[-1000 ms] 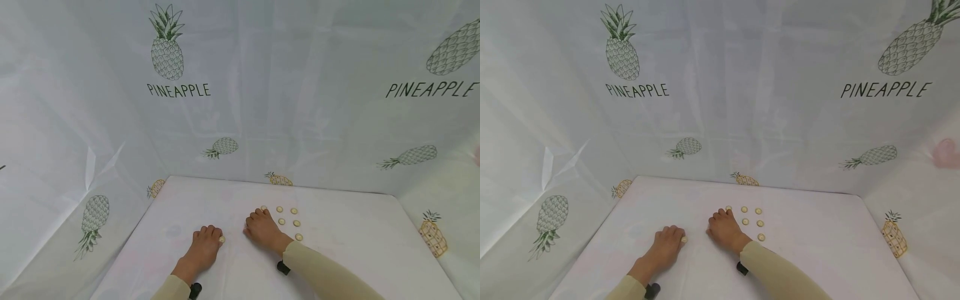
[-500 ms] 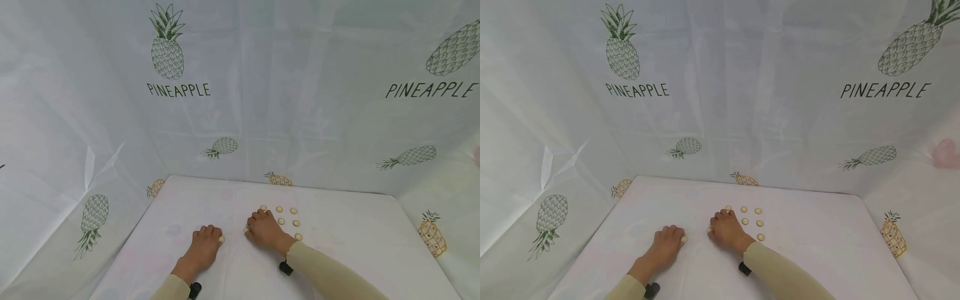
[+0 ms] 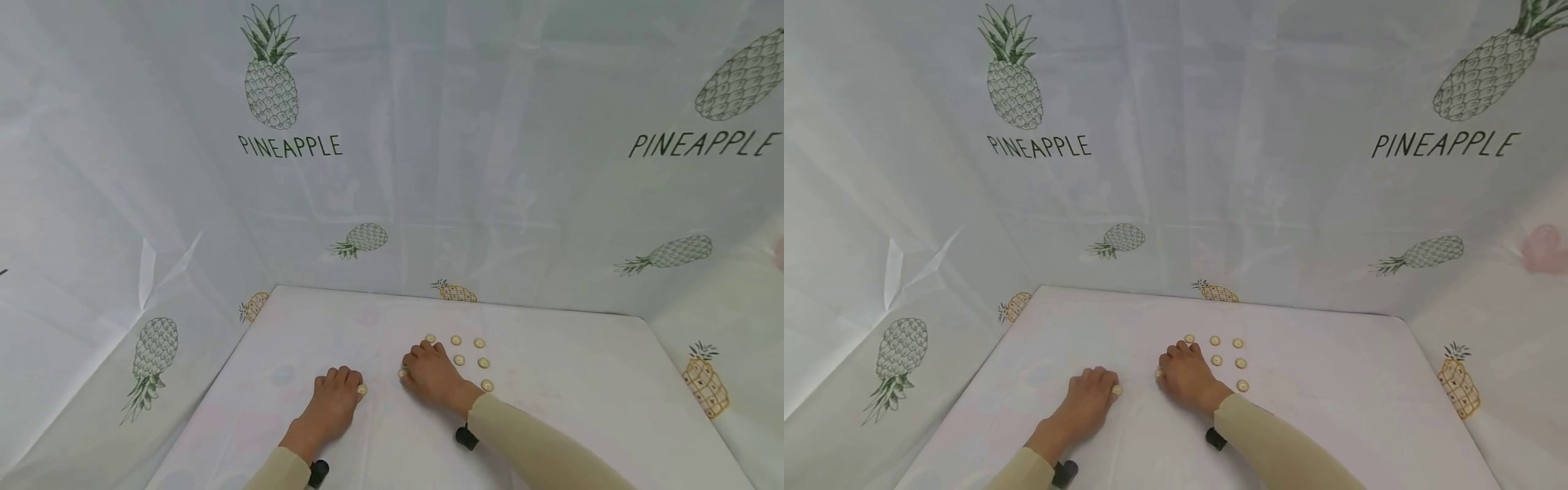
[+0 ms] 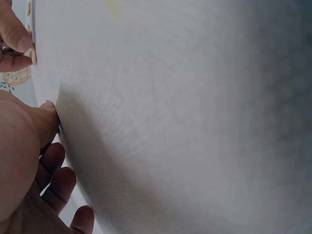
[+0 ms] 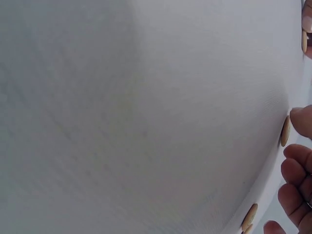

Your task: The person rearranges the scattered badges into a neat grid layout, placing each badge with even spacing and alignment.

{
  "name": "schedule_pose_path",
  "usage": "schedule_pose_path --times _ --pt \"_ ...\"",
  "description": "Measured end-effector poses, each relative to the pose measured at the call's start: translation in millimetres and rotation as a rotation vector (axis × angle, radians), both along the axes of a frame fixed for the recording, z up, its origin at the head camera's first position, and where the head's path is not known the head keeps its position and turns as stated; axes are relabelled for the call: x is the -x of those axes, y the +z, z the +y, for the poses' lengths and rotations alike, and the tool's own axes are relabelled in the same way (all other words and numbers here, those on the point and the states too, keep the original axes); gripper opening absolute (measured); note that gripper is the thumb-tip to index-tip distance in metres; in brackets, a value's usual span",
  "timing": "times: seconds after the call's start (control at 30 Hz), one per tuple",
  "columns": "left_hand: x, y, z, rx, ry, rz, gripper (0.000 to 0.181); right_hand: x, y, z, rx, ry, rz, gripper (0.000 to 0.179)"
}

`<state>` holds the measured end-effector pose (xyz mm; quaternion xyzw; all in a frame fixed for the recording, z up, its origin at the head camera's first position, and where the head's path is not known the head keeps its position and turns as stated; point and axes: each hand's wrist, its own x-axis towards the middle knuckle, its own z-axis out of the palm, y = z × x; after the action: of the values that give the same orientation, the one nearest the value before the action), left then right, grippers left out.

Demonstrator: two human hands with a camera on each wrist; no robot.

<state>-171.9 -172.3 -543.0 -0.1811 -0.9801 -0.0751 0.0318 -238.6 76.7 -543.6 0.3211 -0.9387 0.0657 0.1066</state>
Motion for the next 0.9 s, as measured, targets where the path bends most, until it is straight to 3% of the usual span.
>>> schedule_pose_path --times 0.4,0.73,0.9 --pt "0.2 -0.3 0.5 0.007 0.012 -0.003 0.016 5.5 -2.5 -3.0 0.012 0.020 0.012 0.014" --pt "-0.2 -0.8 -0.1 0.020 0.021 -0.023 0.019 5.4 1.3 -1.6 -0.102 0.114 0.192 0.019" --pt "0.9 -0.5 -1.0 0.014 0.012 -0.024 0.019 2.3 6.9 12.2 -0.098 0.124 0.272 0.019"
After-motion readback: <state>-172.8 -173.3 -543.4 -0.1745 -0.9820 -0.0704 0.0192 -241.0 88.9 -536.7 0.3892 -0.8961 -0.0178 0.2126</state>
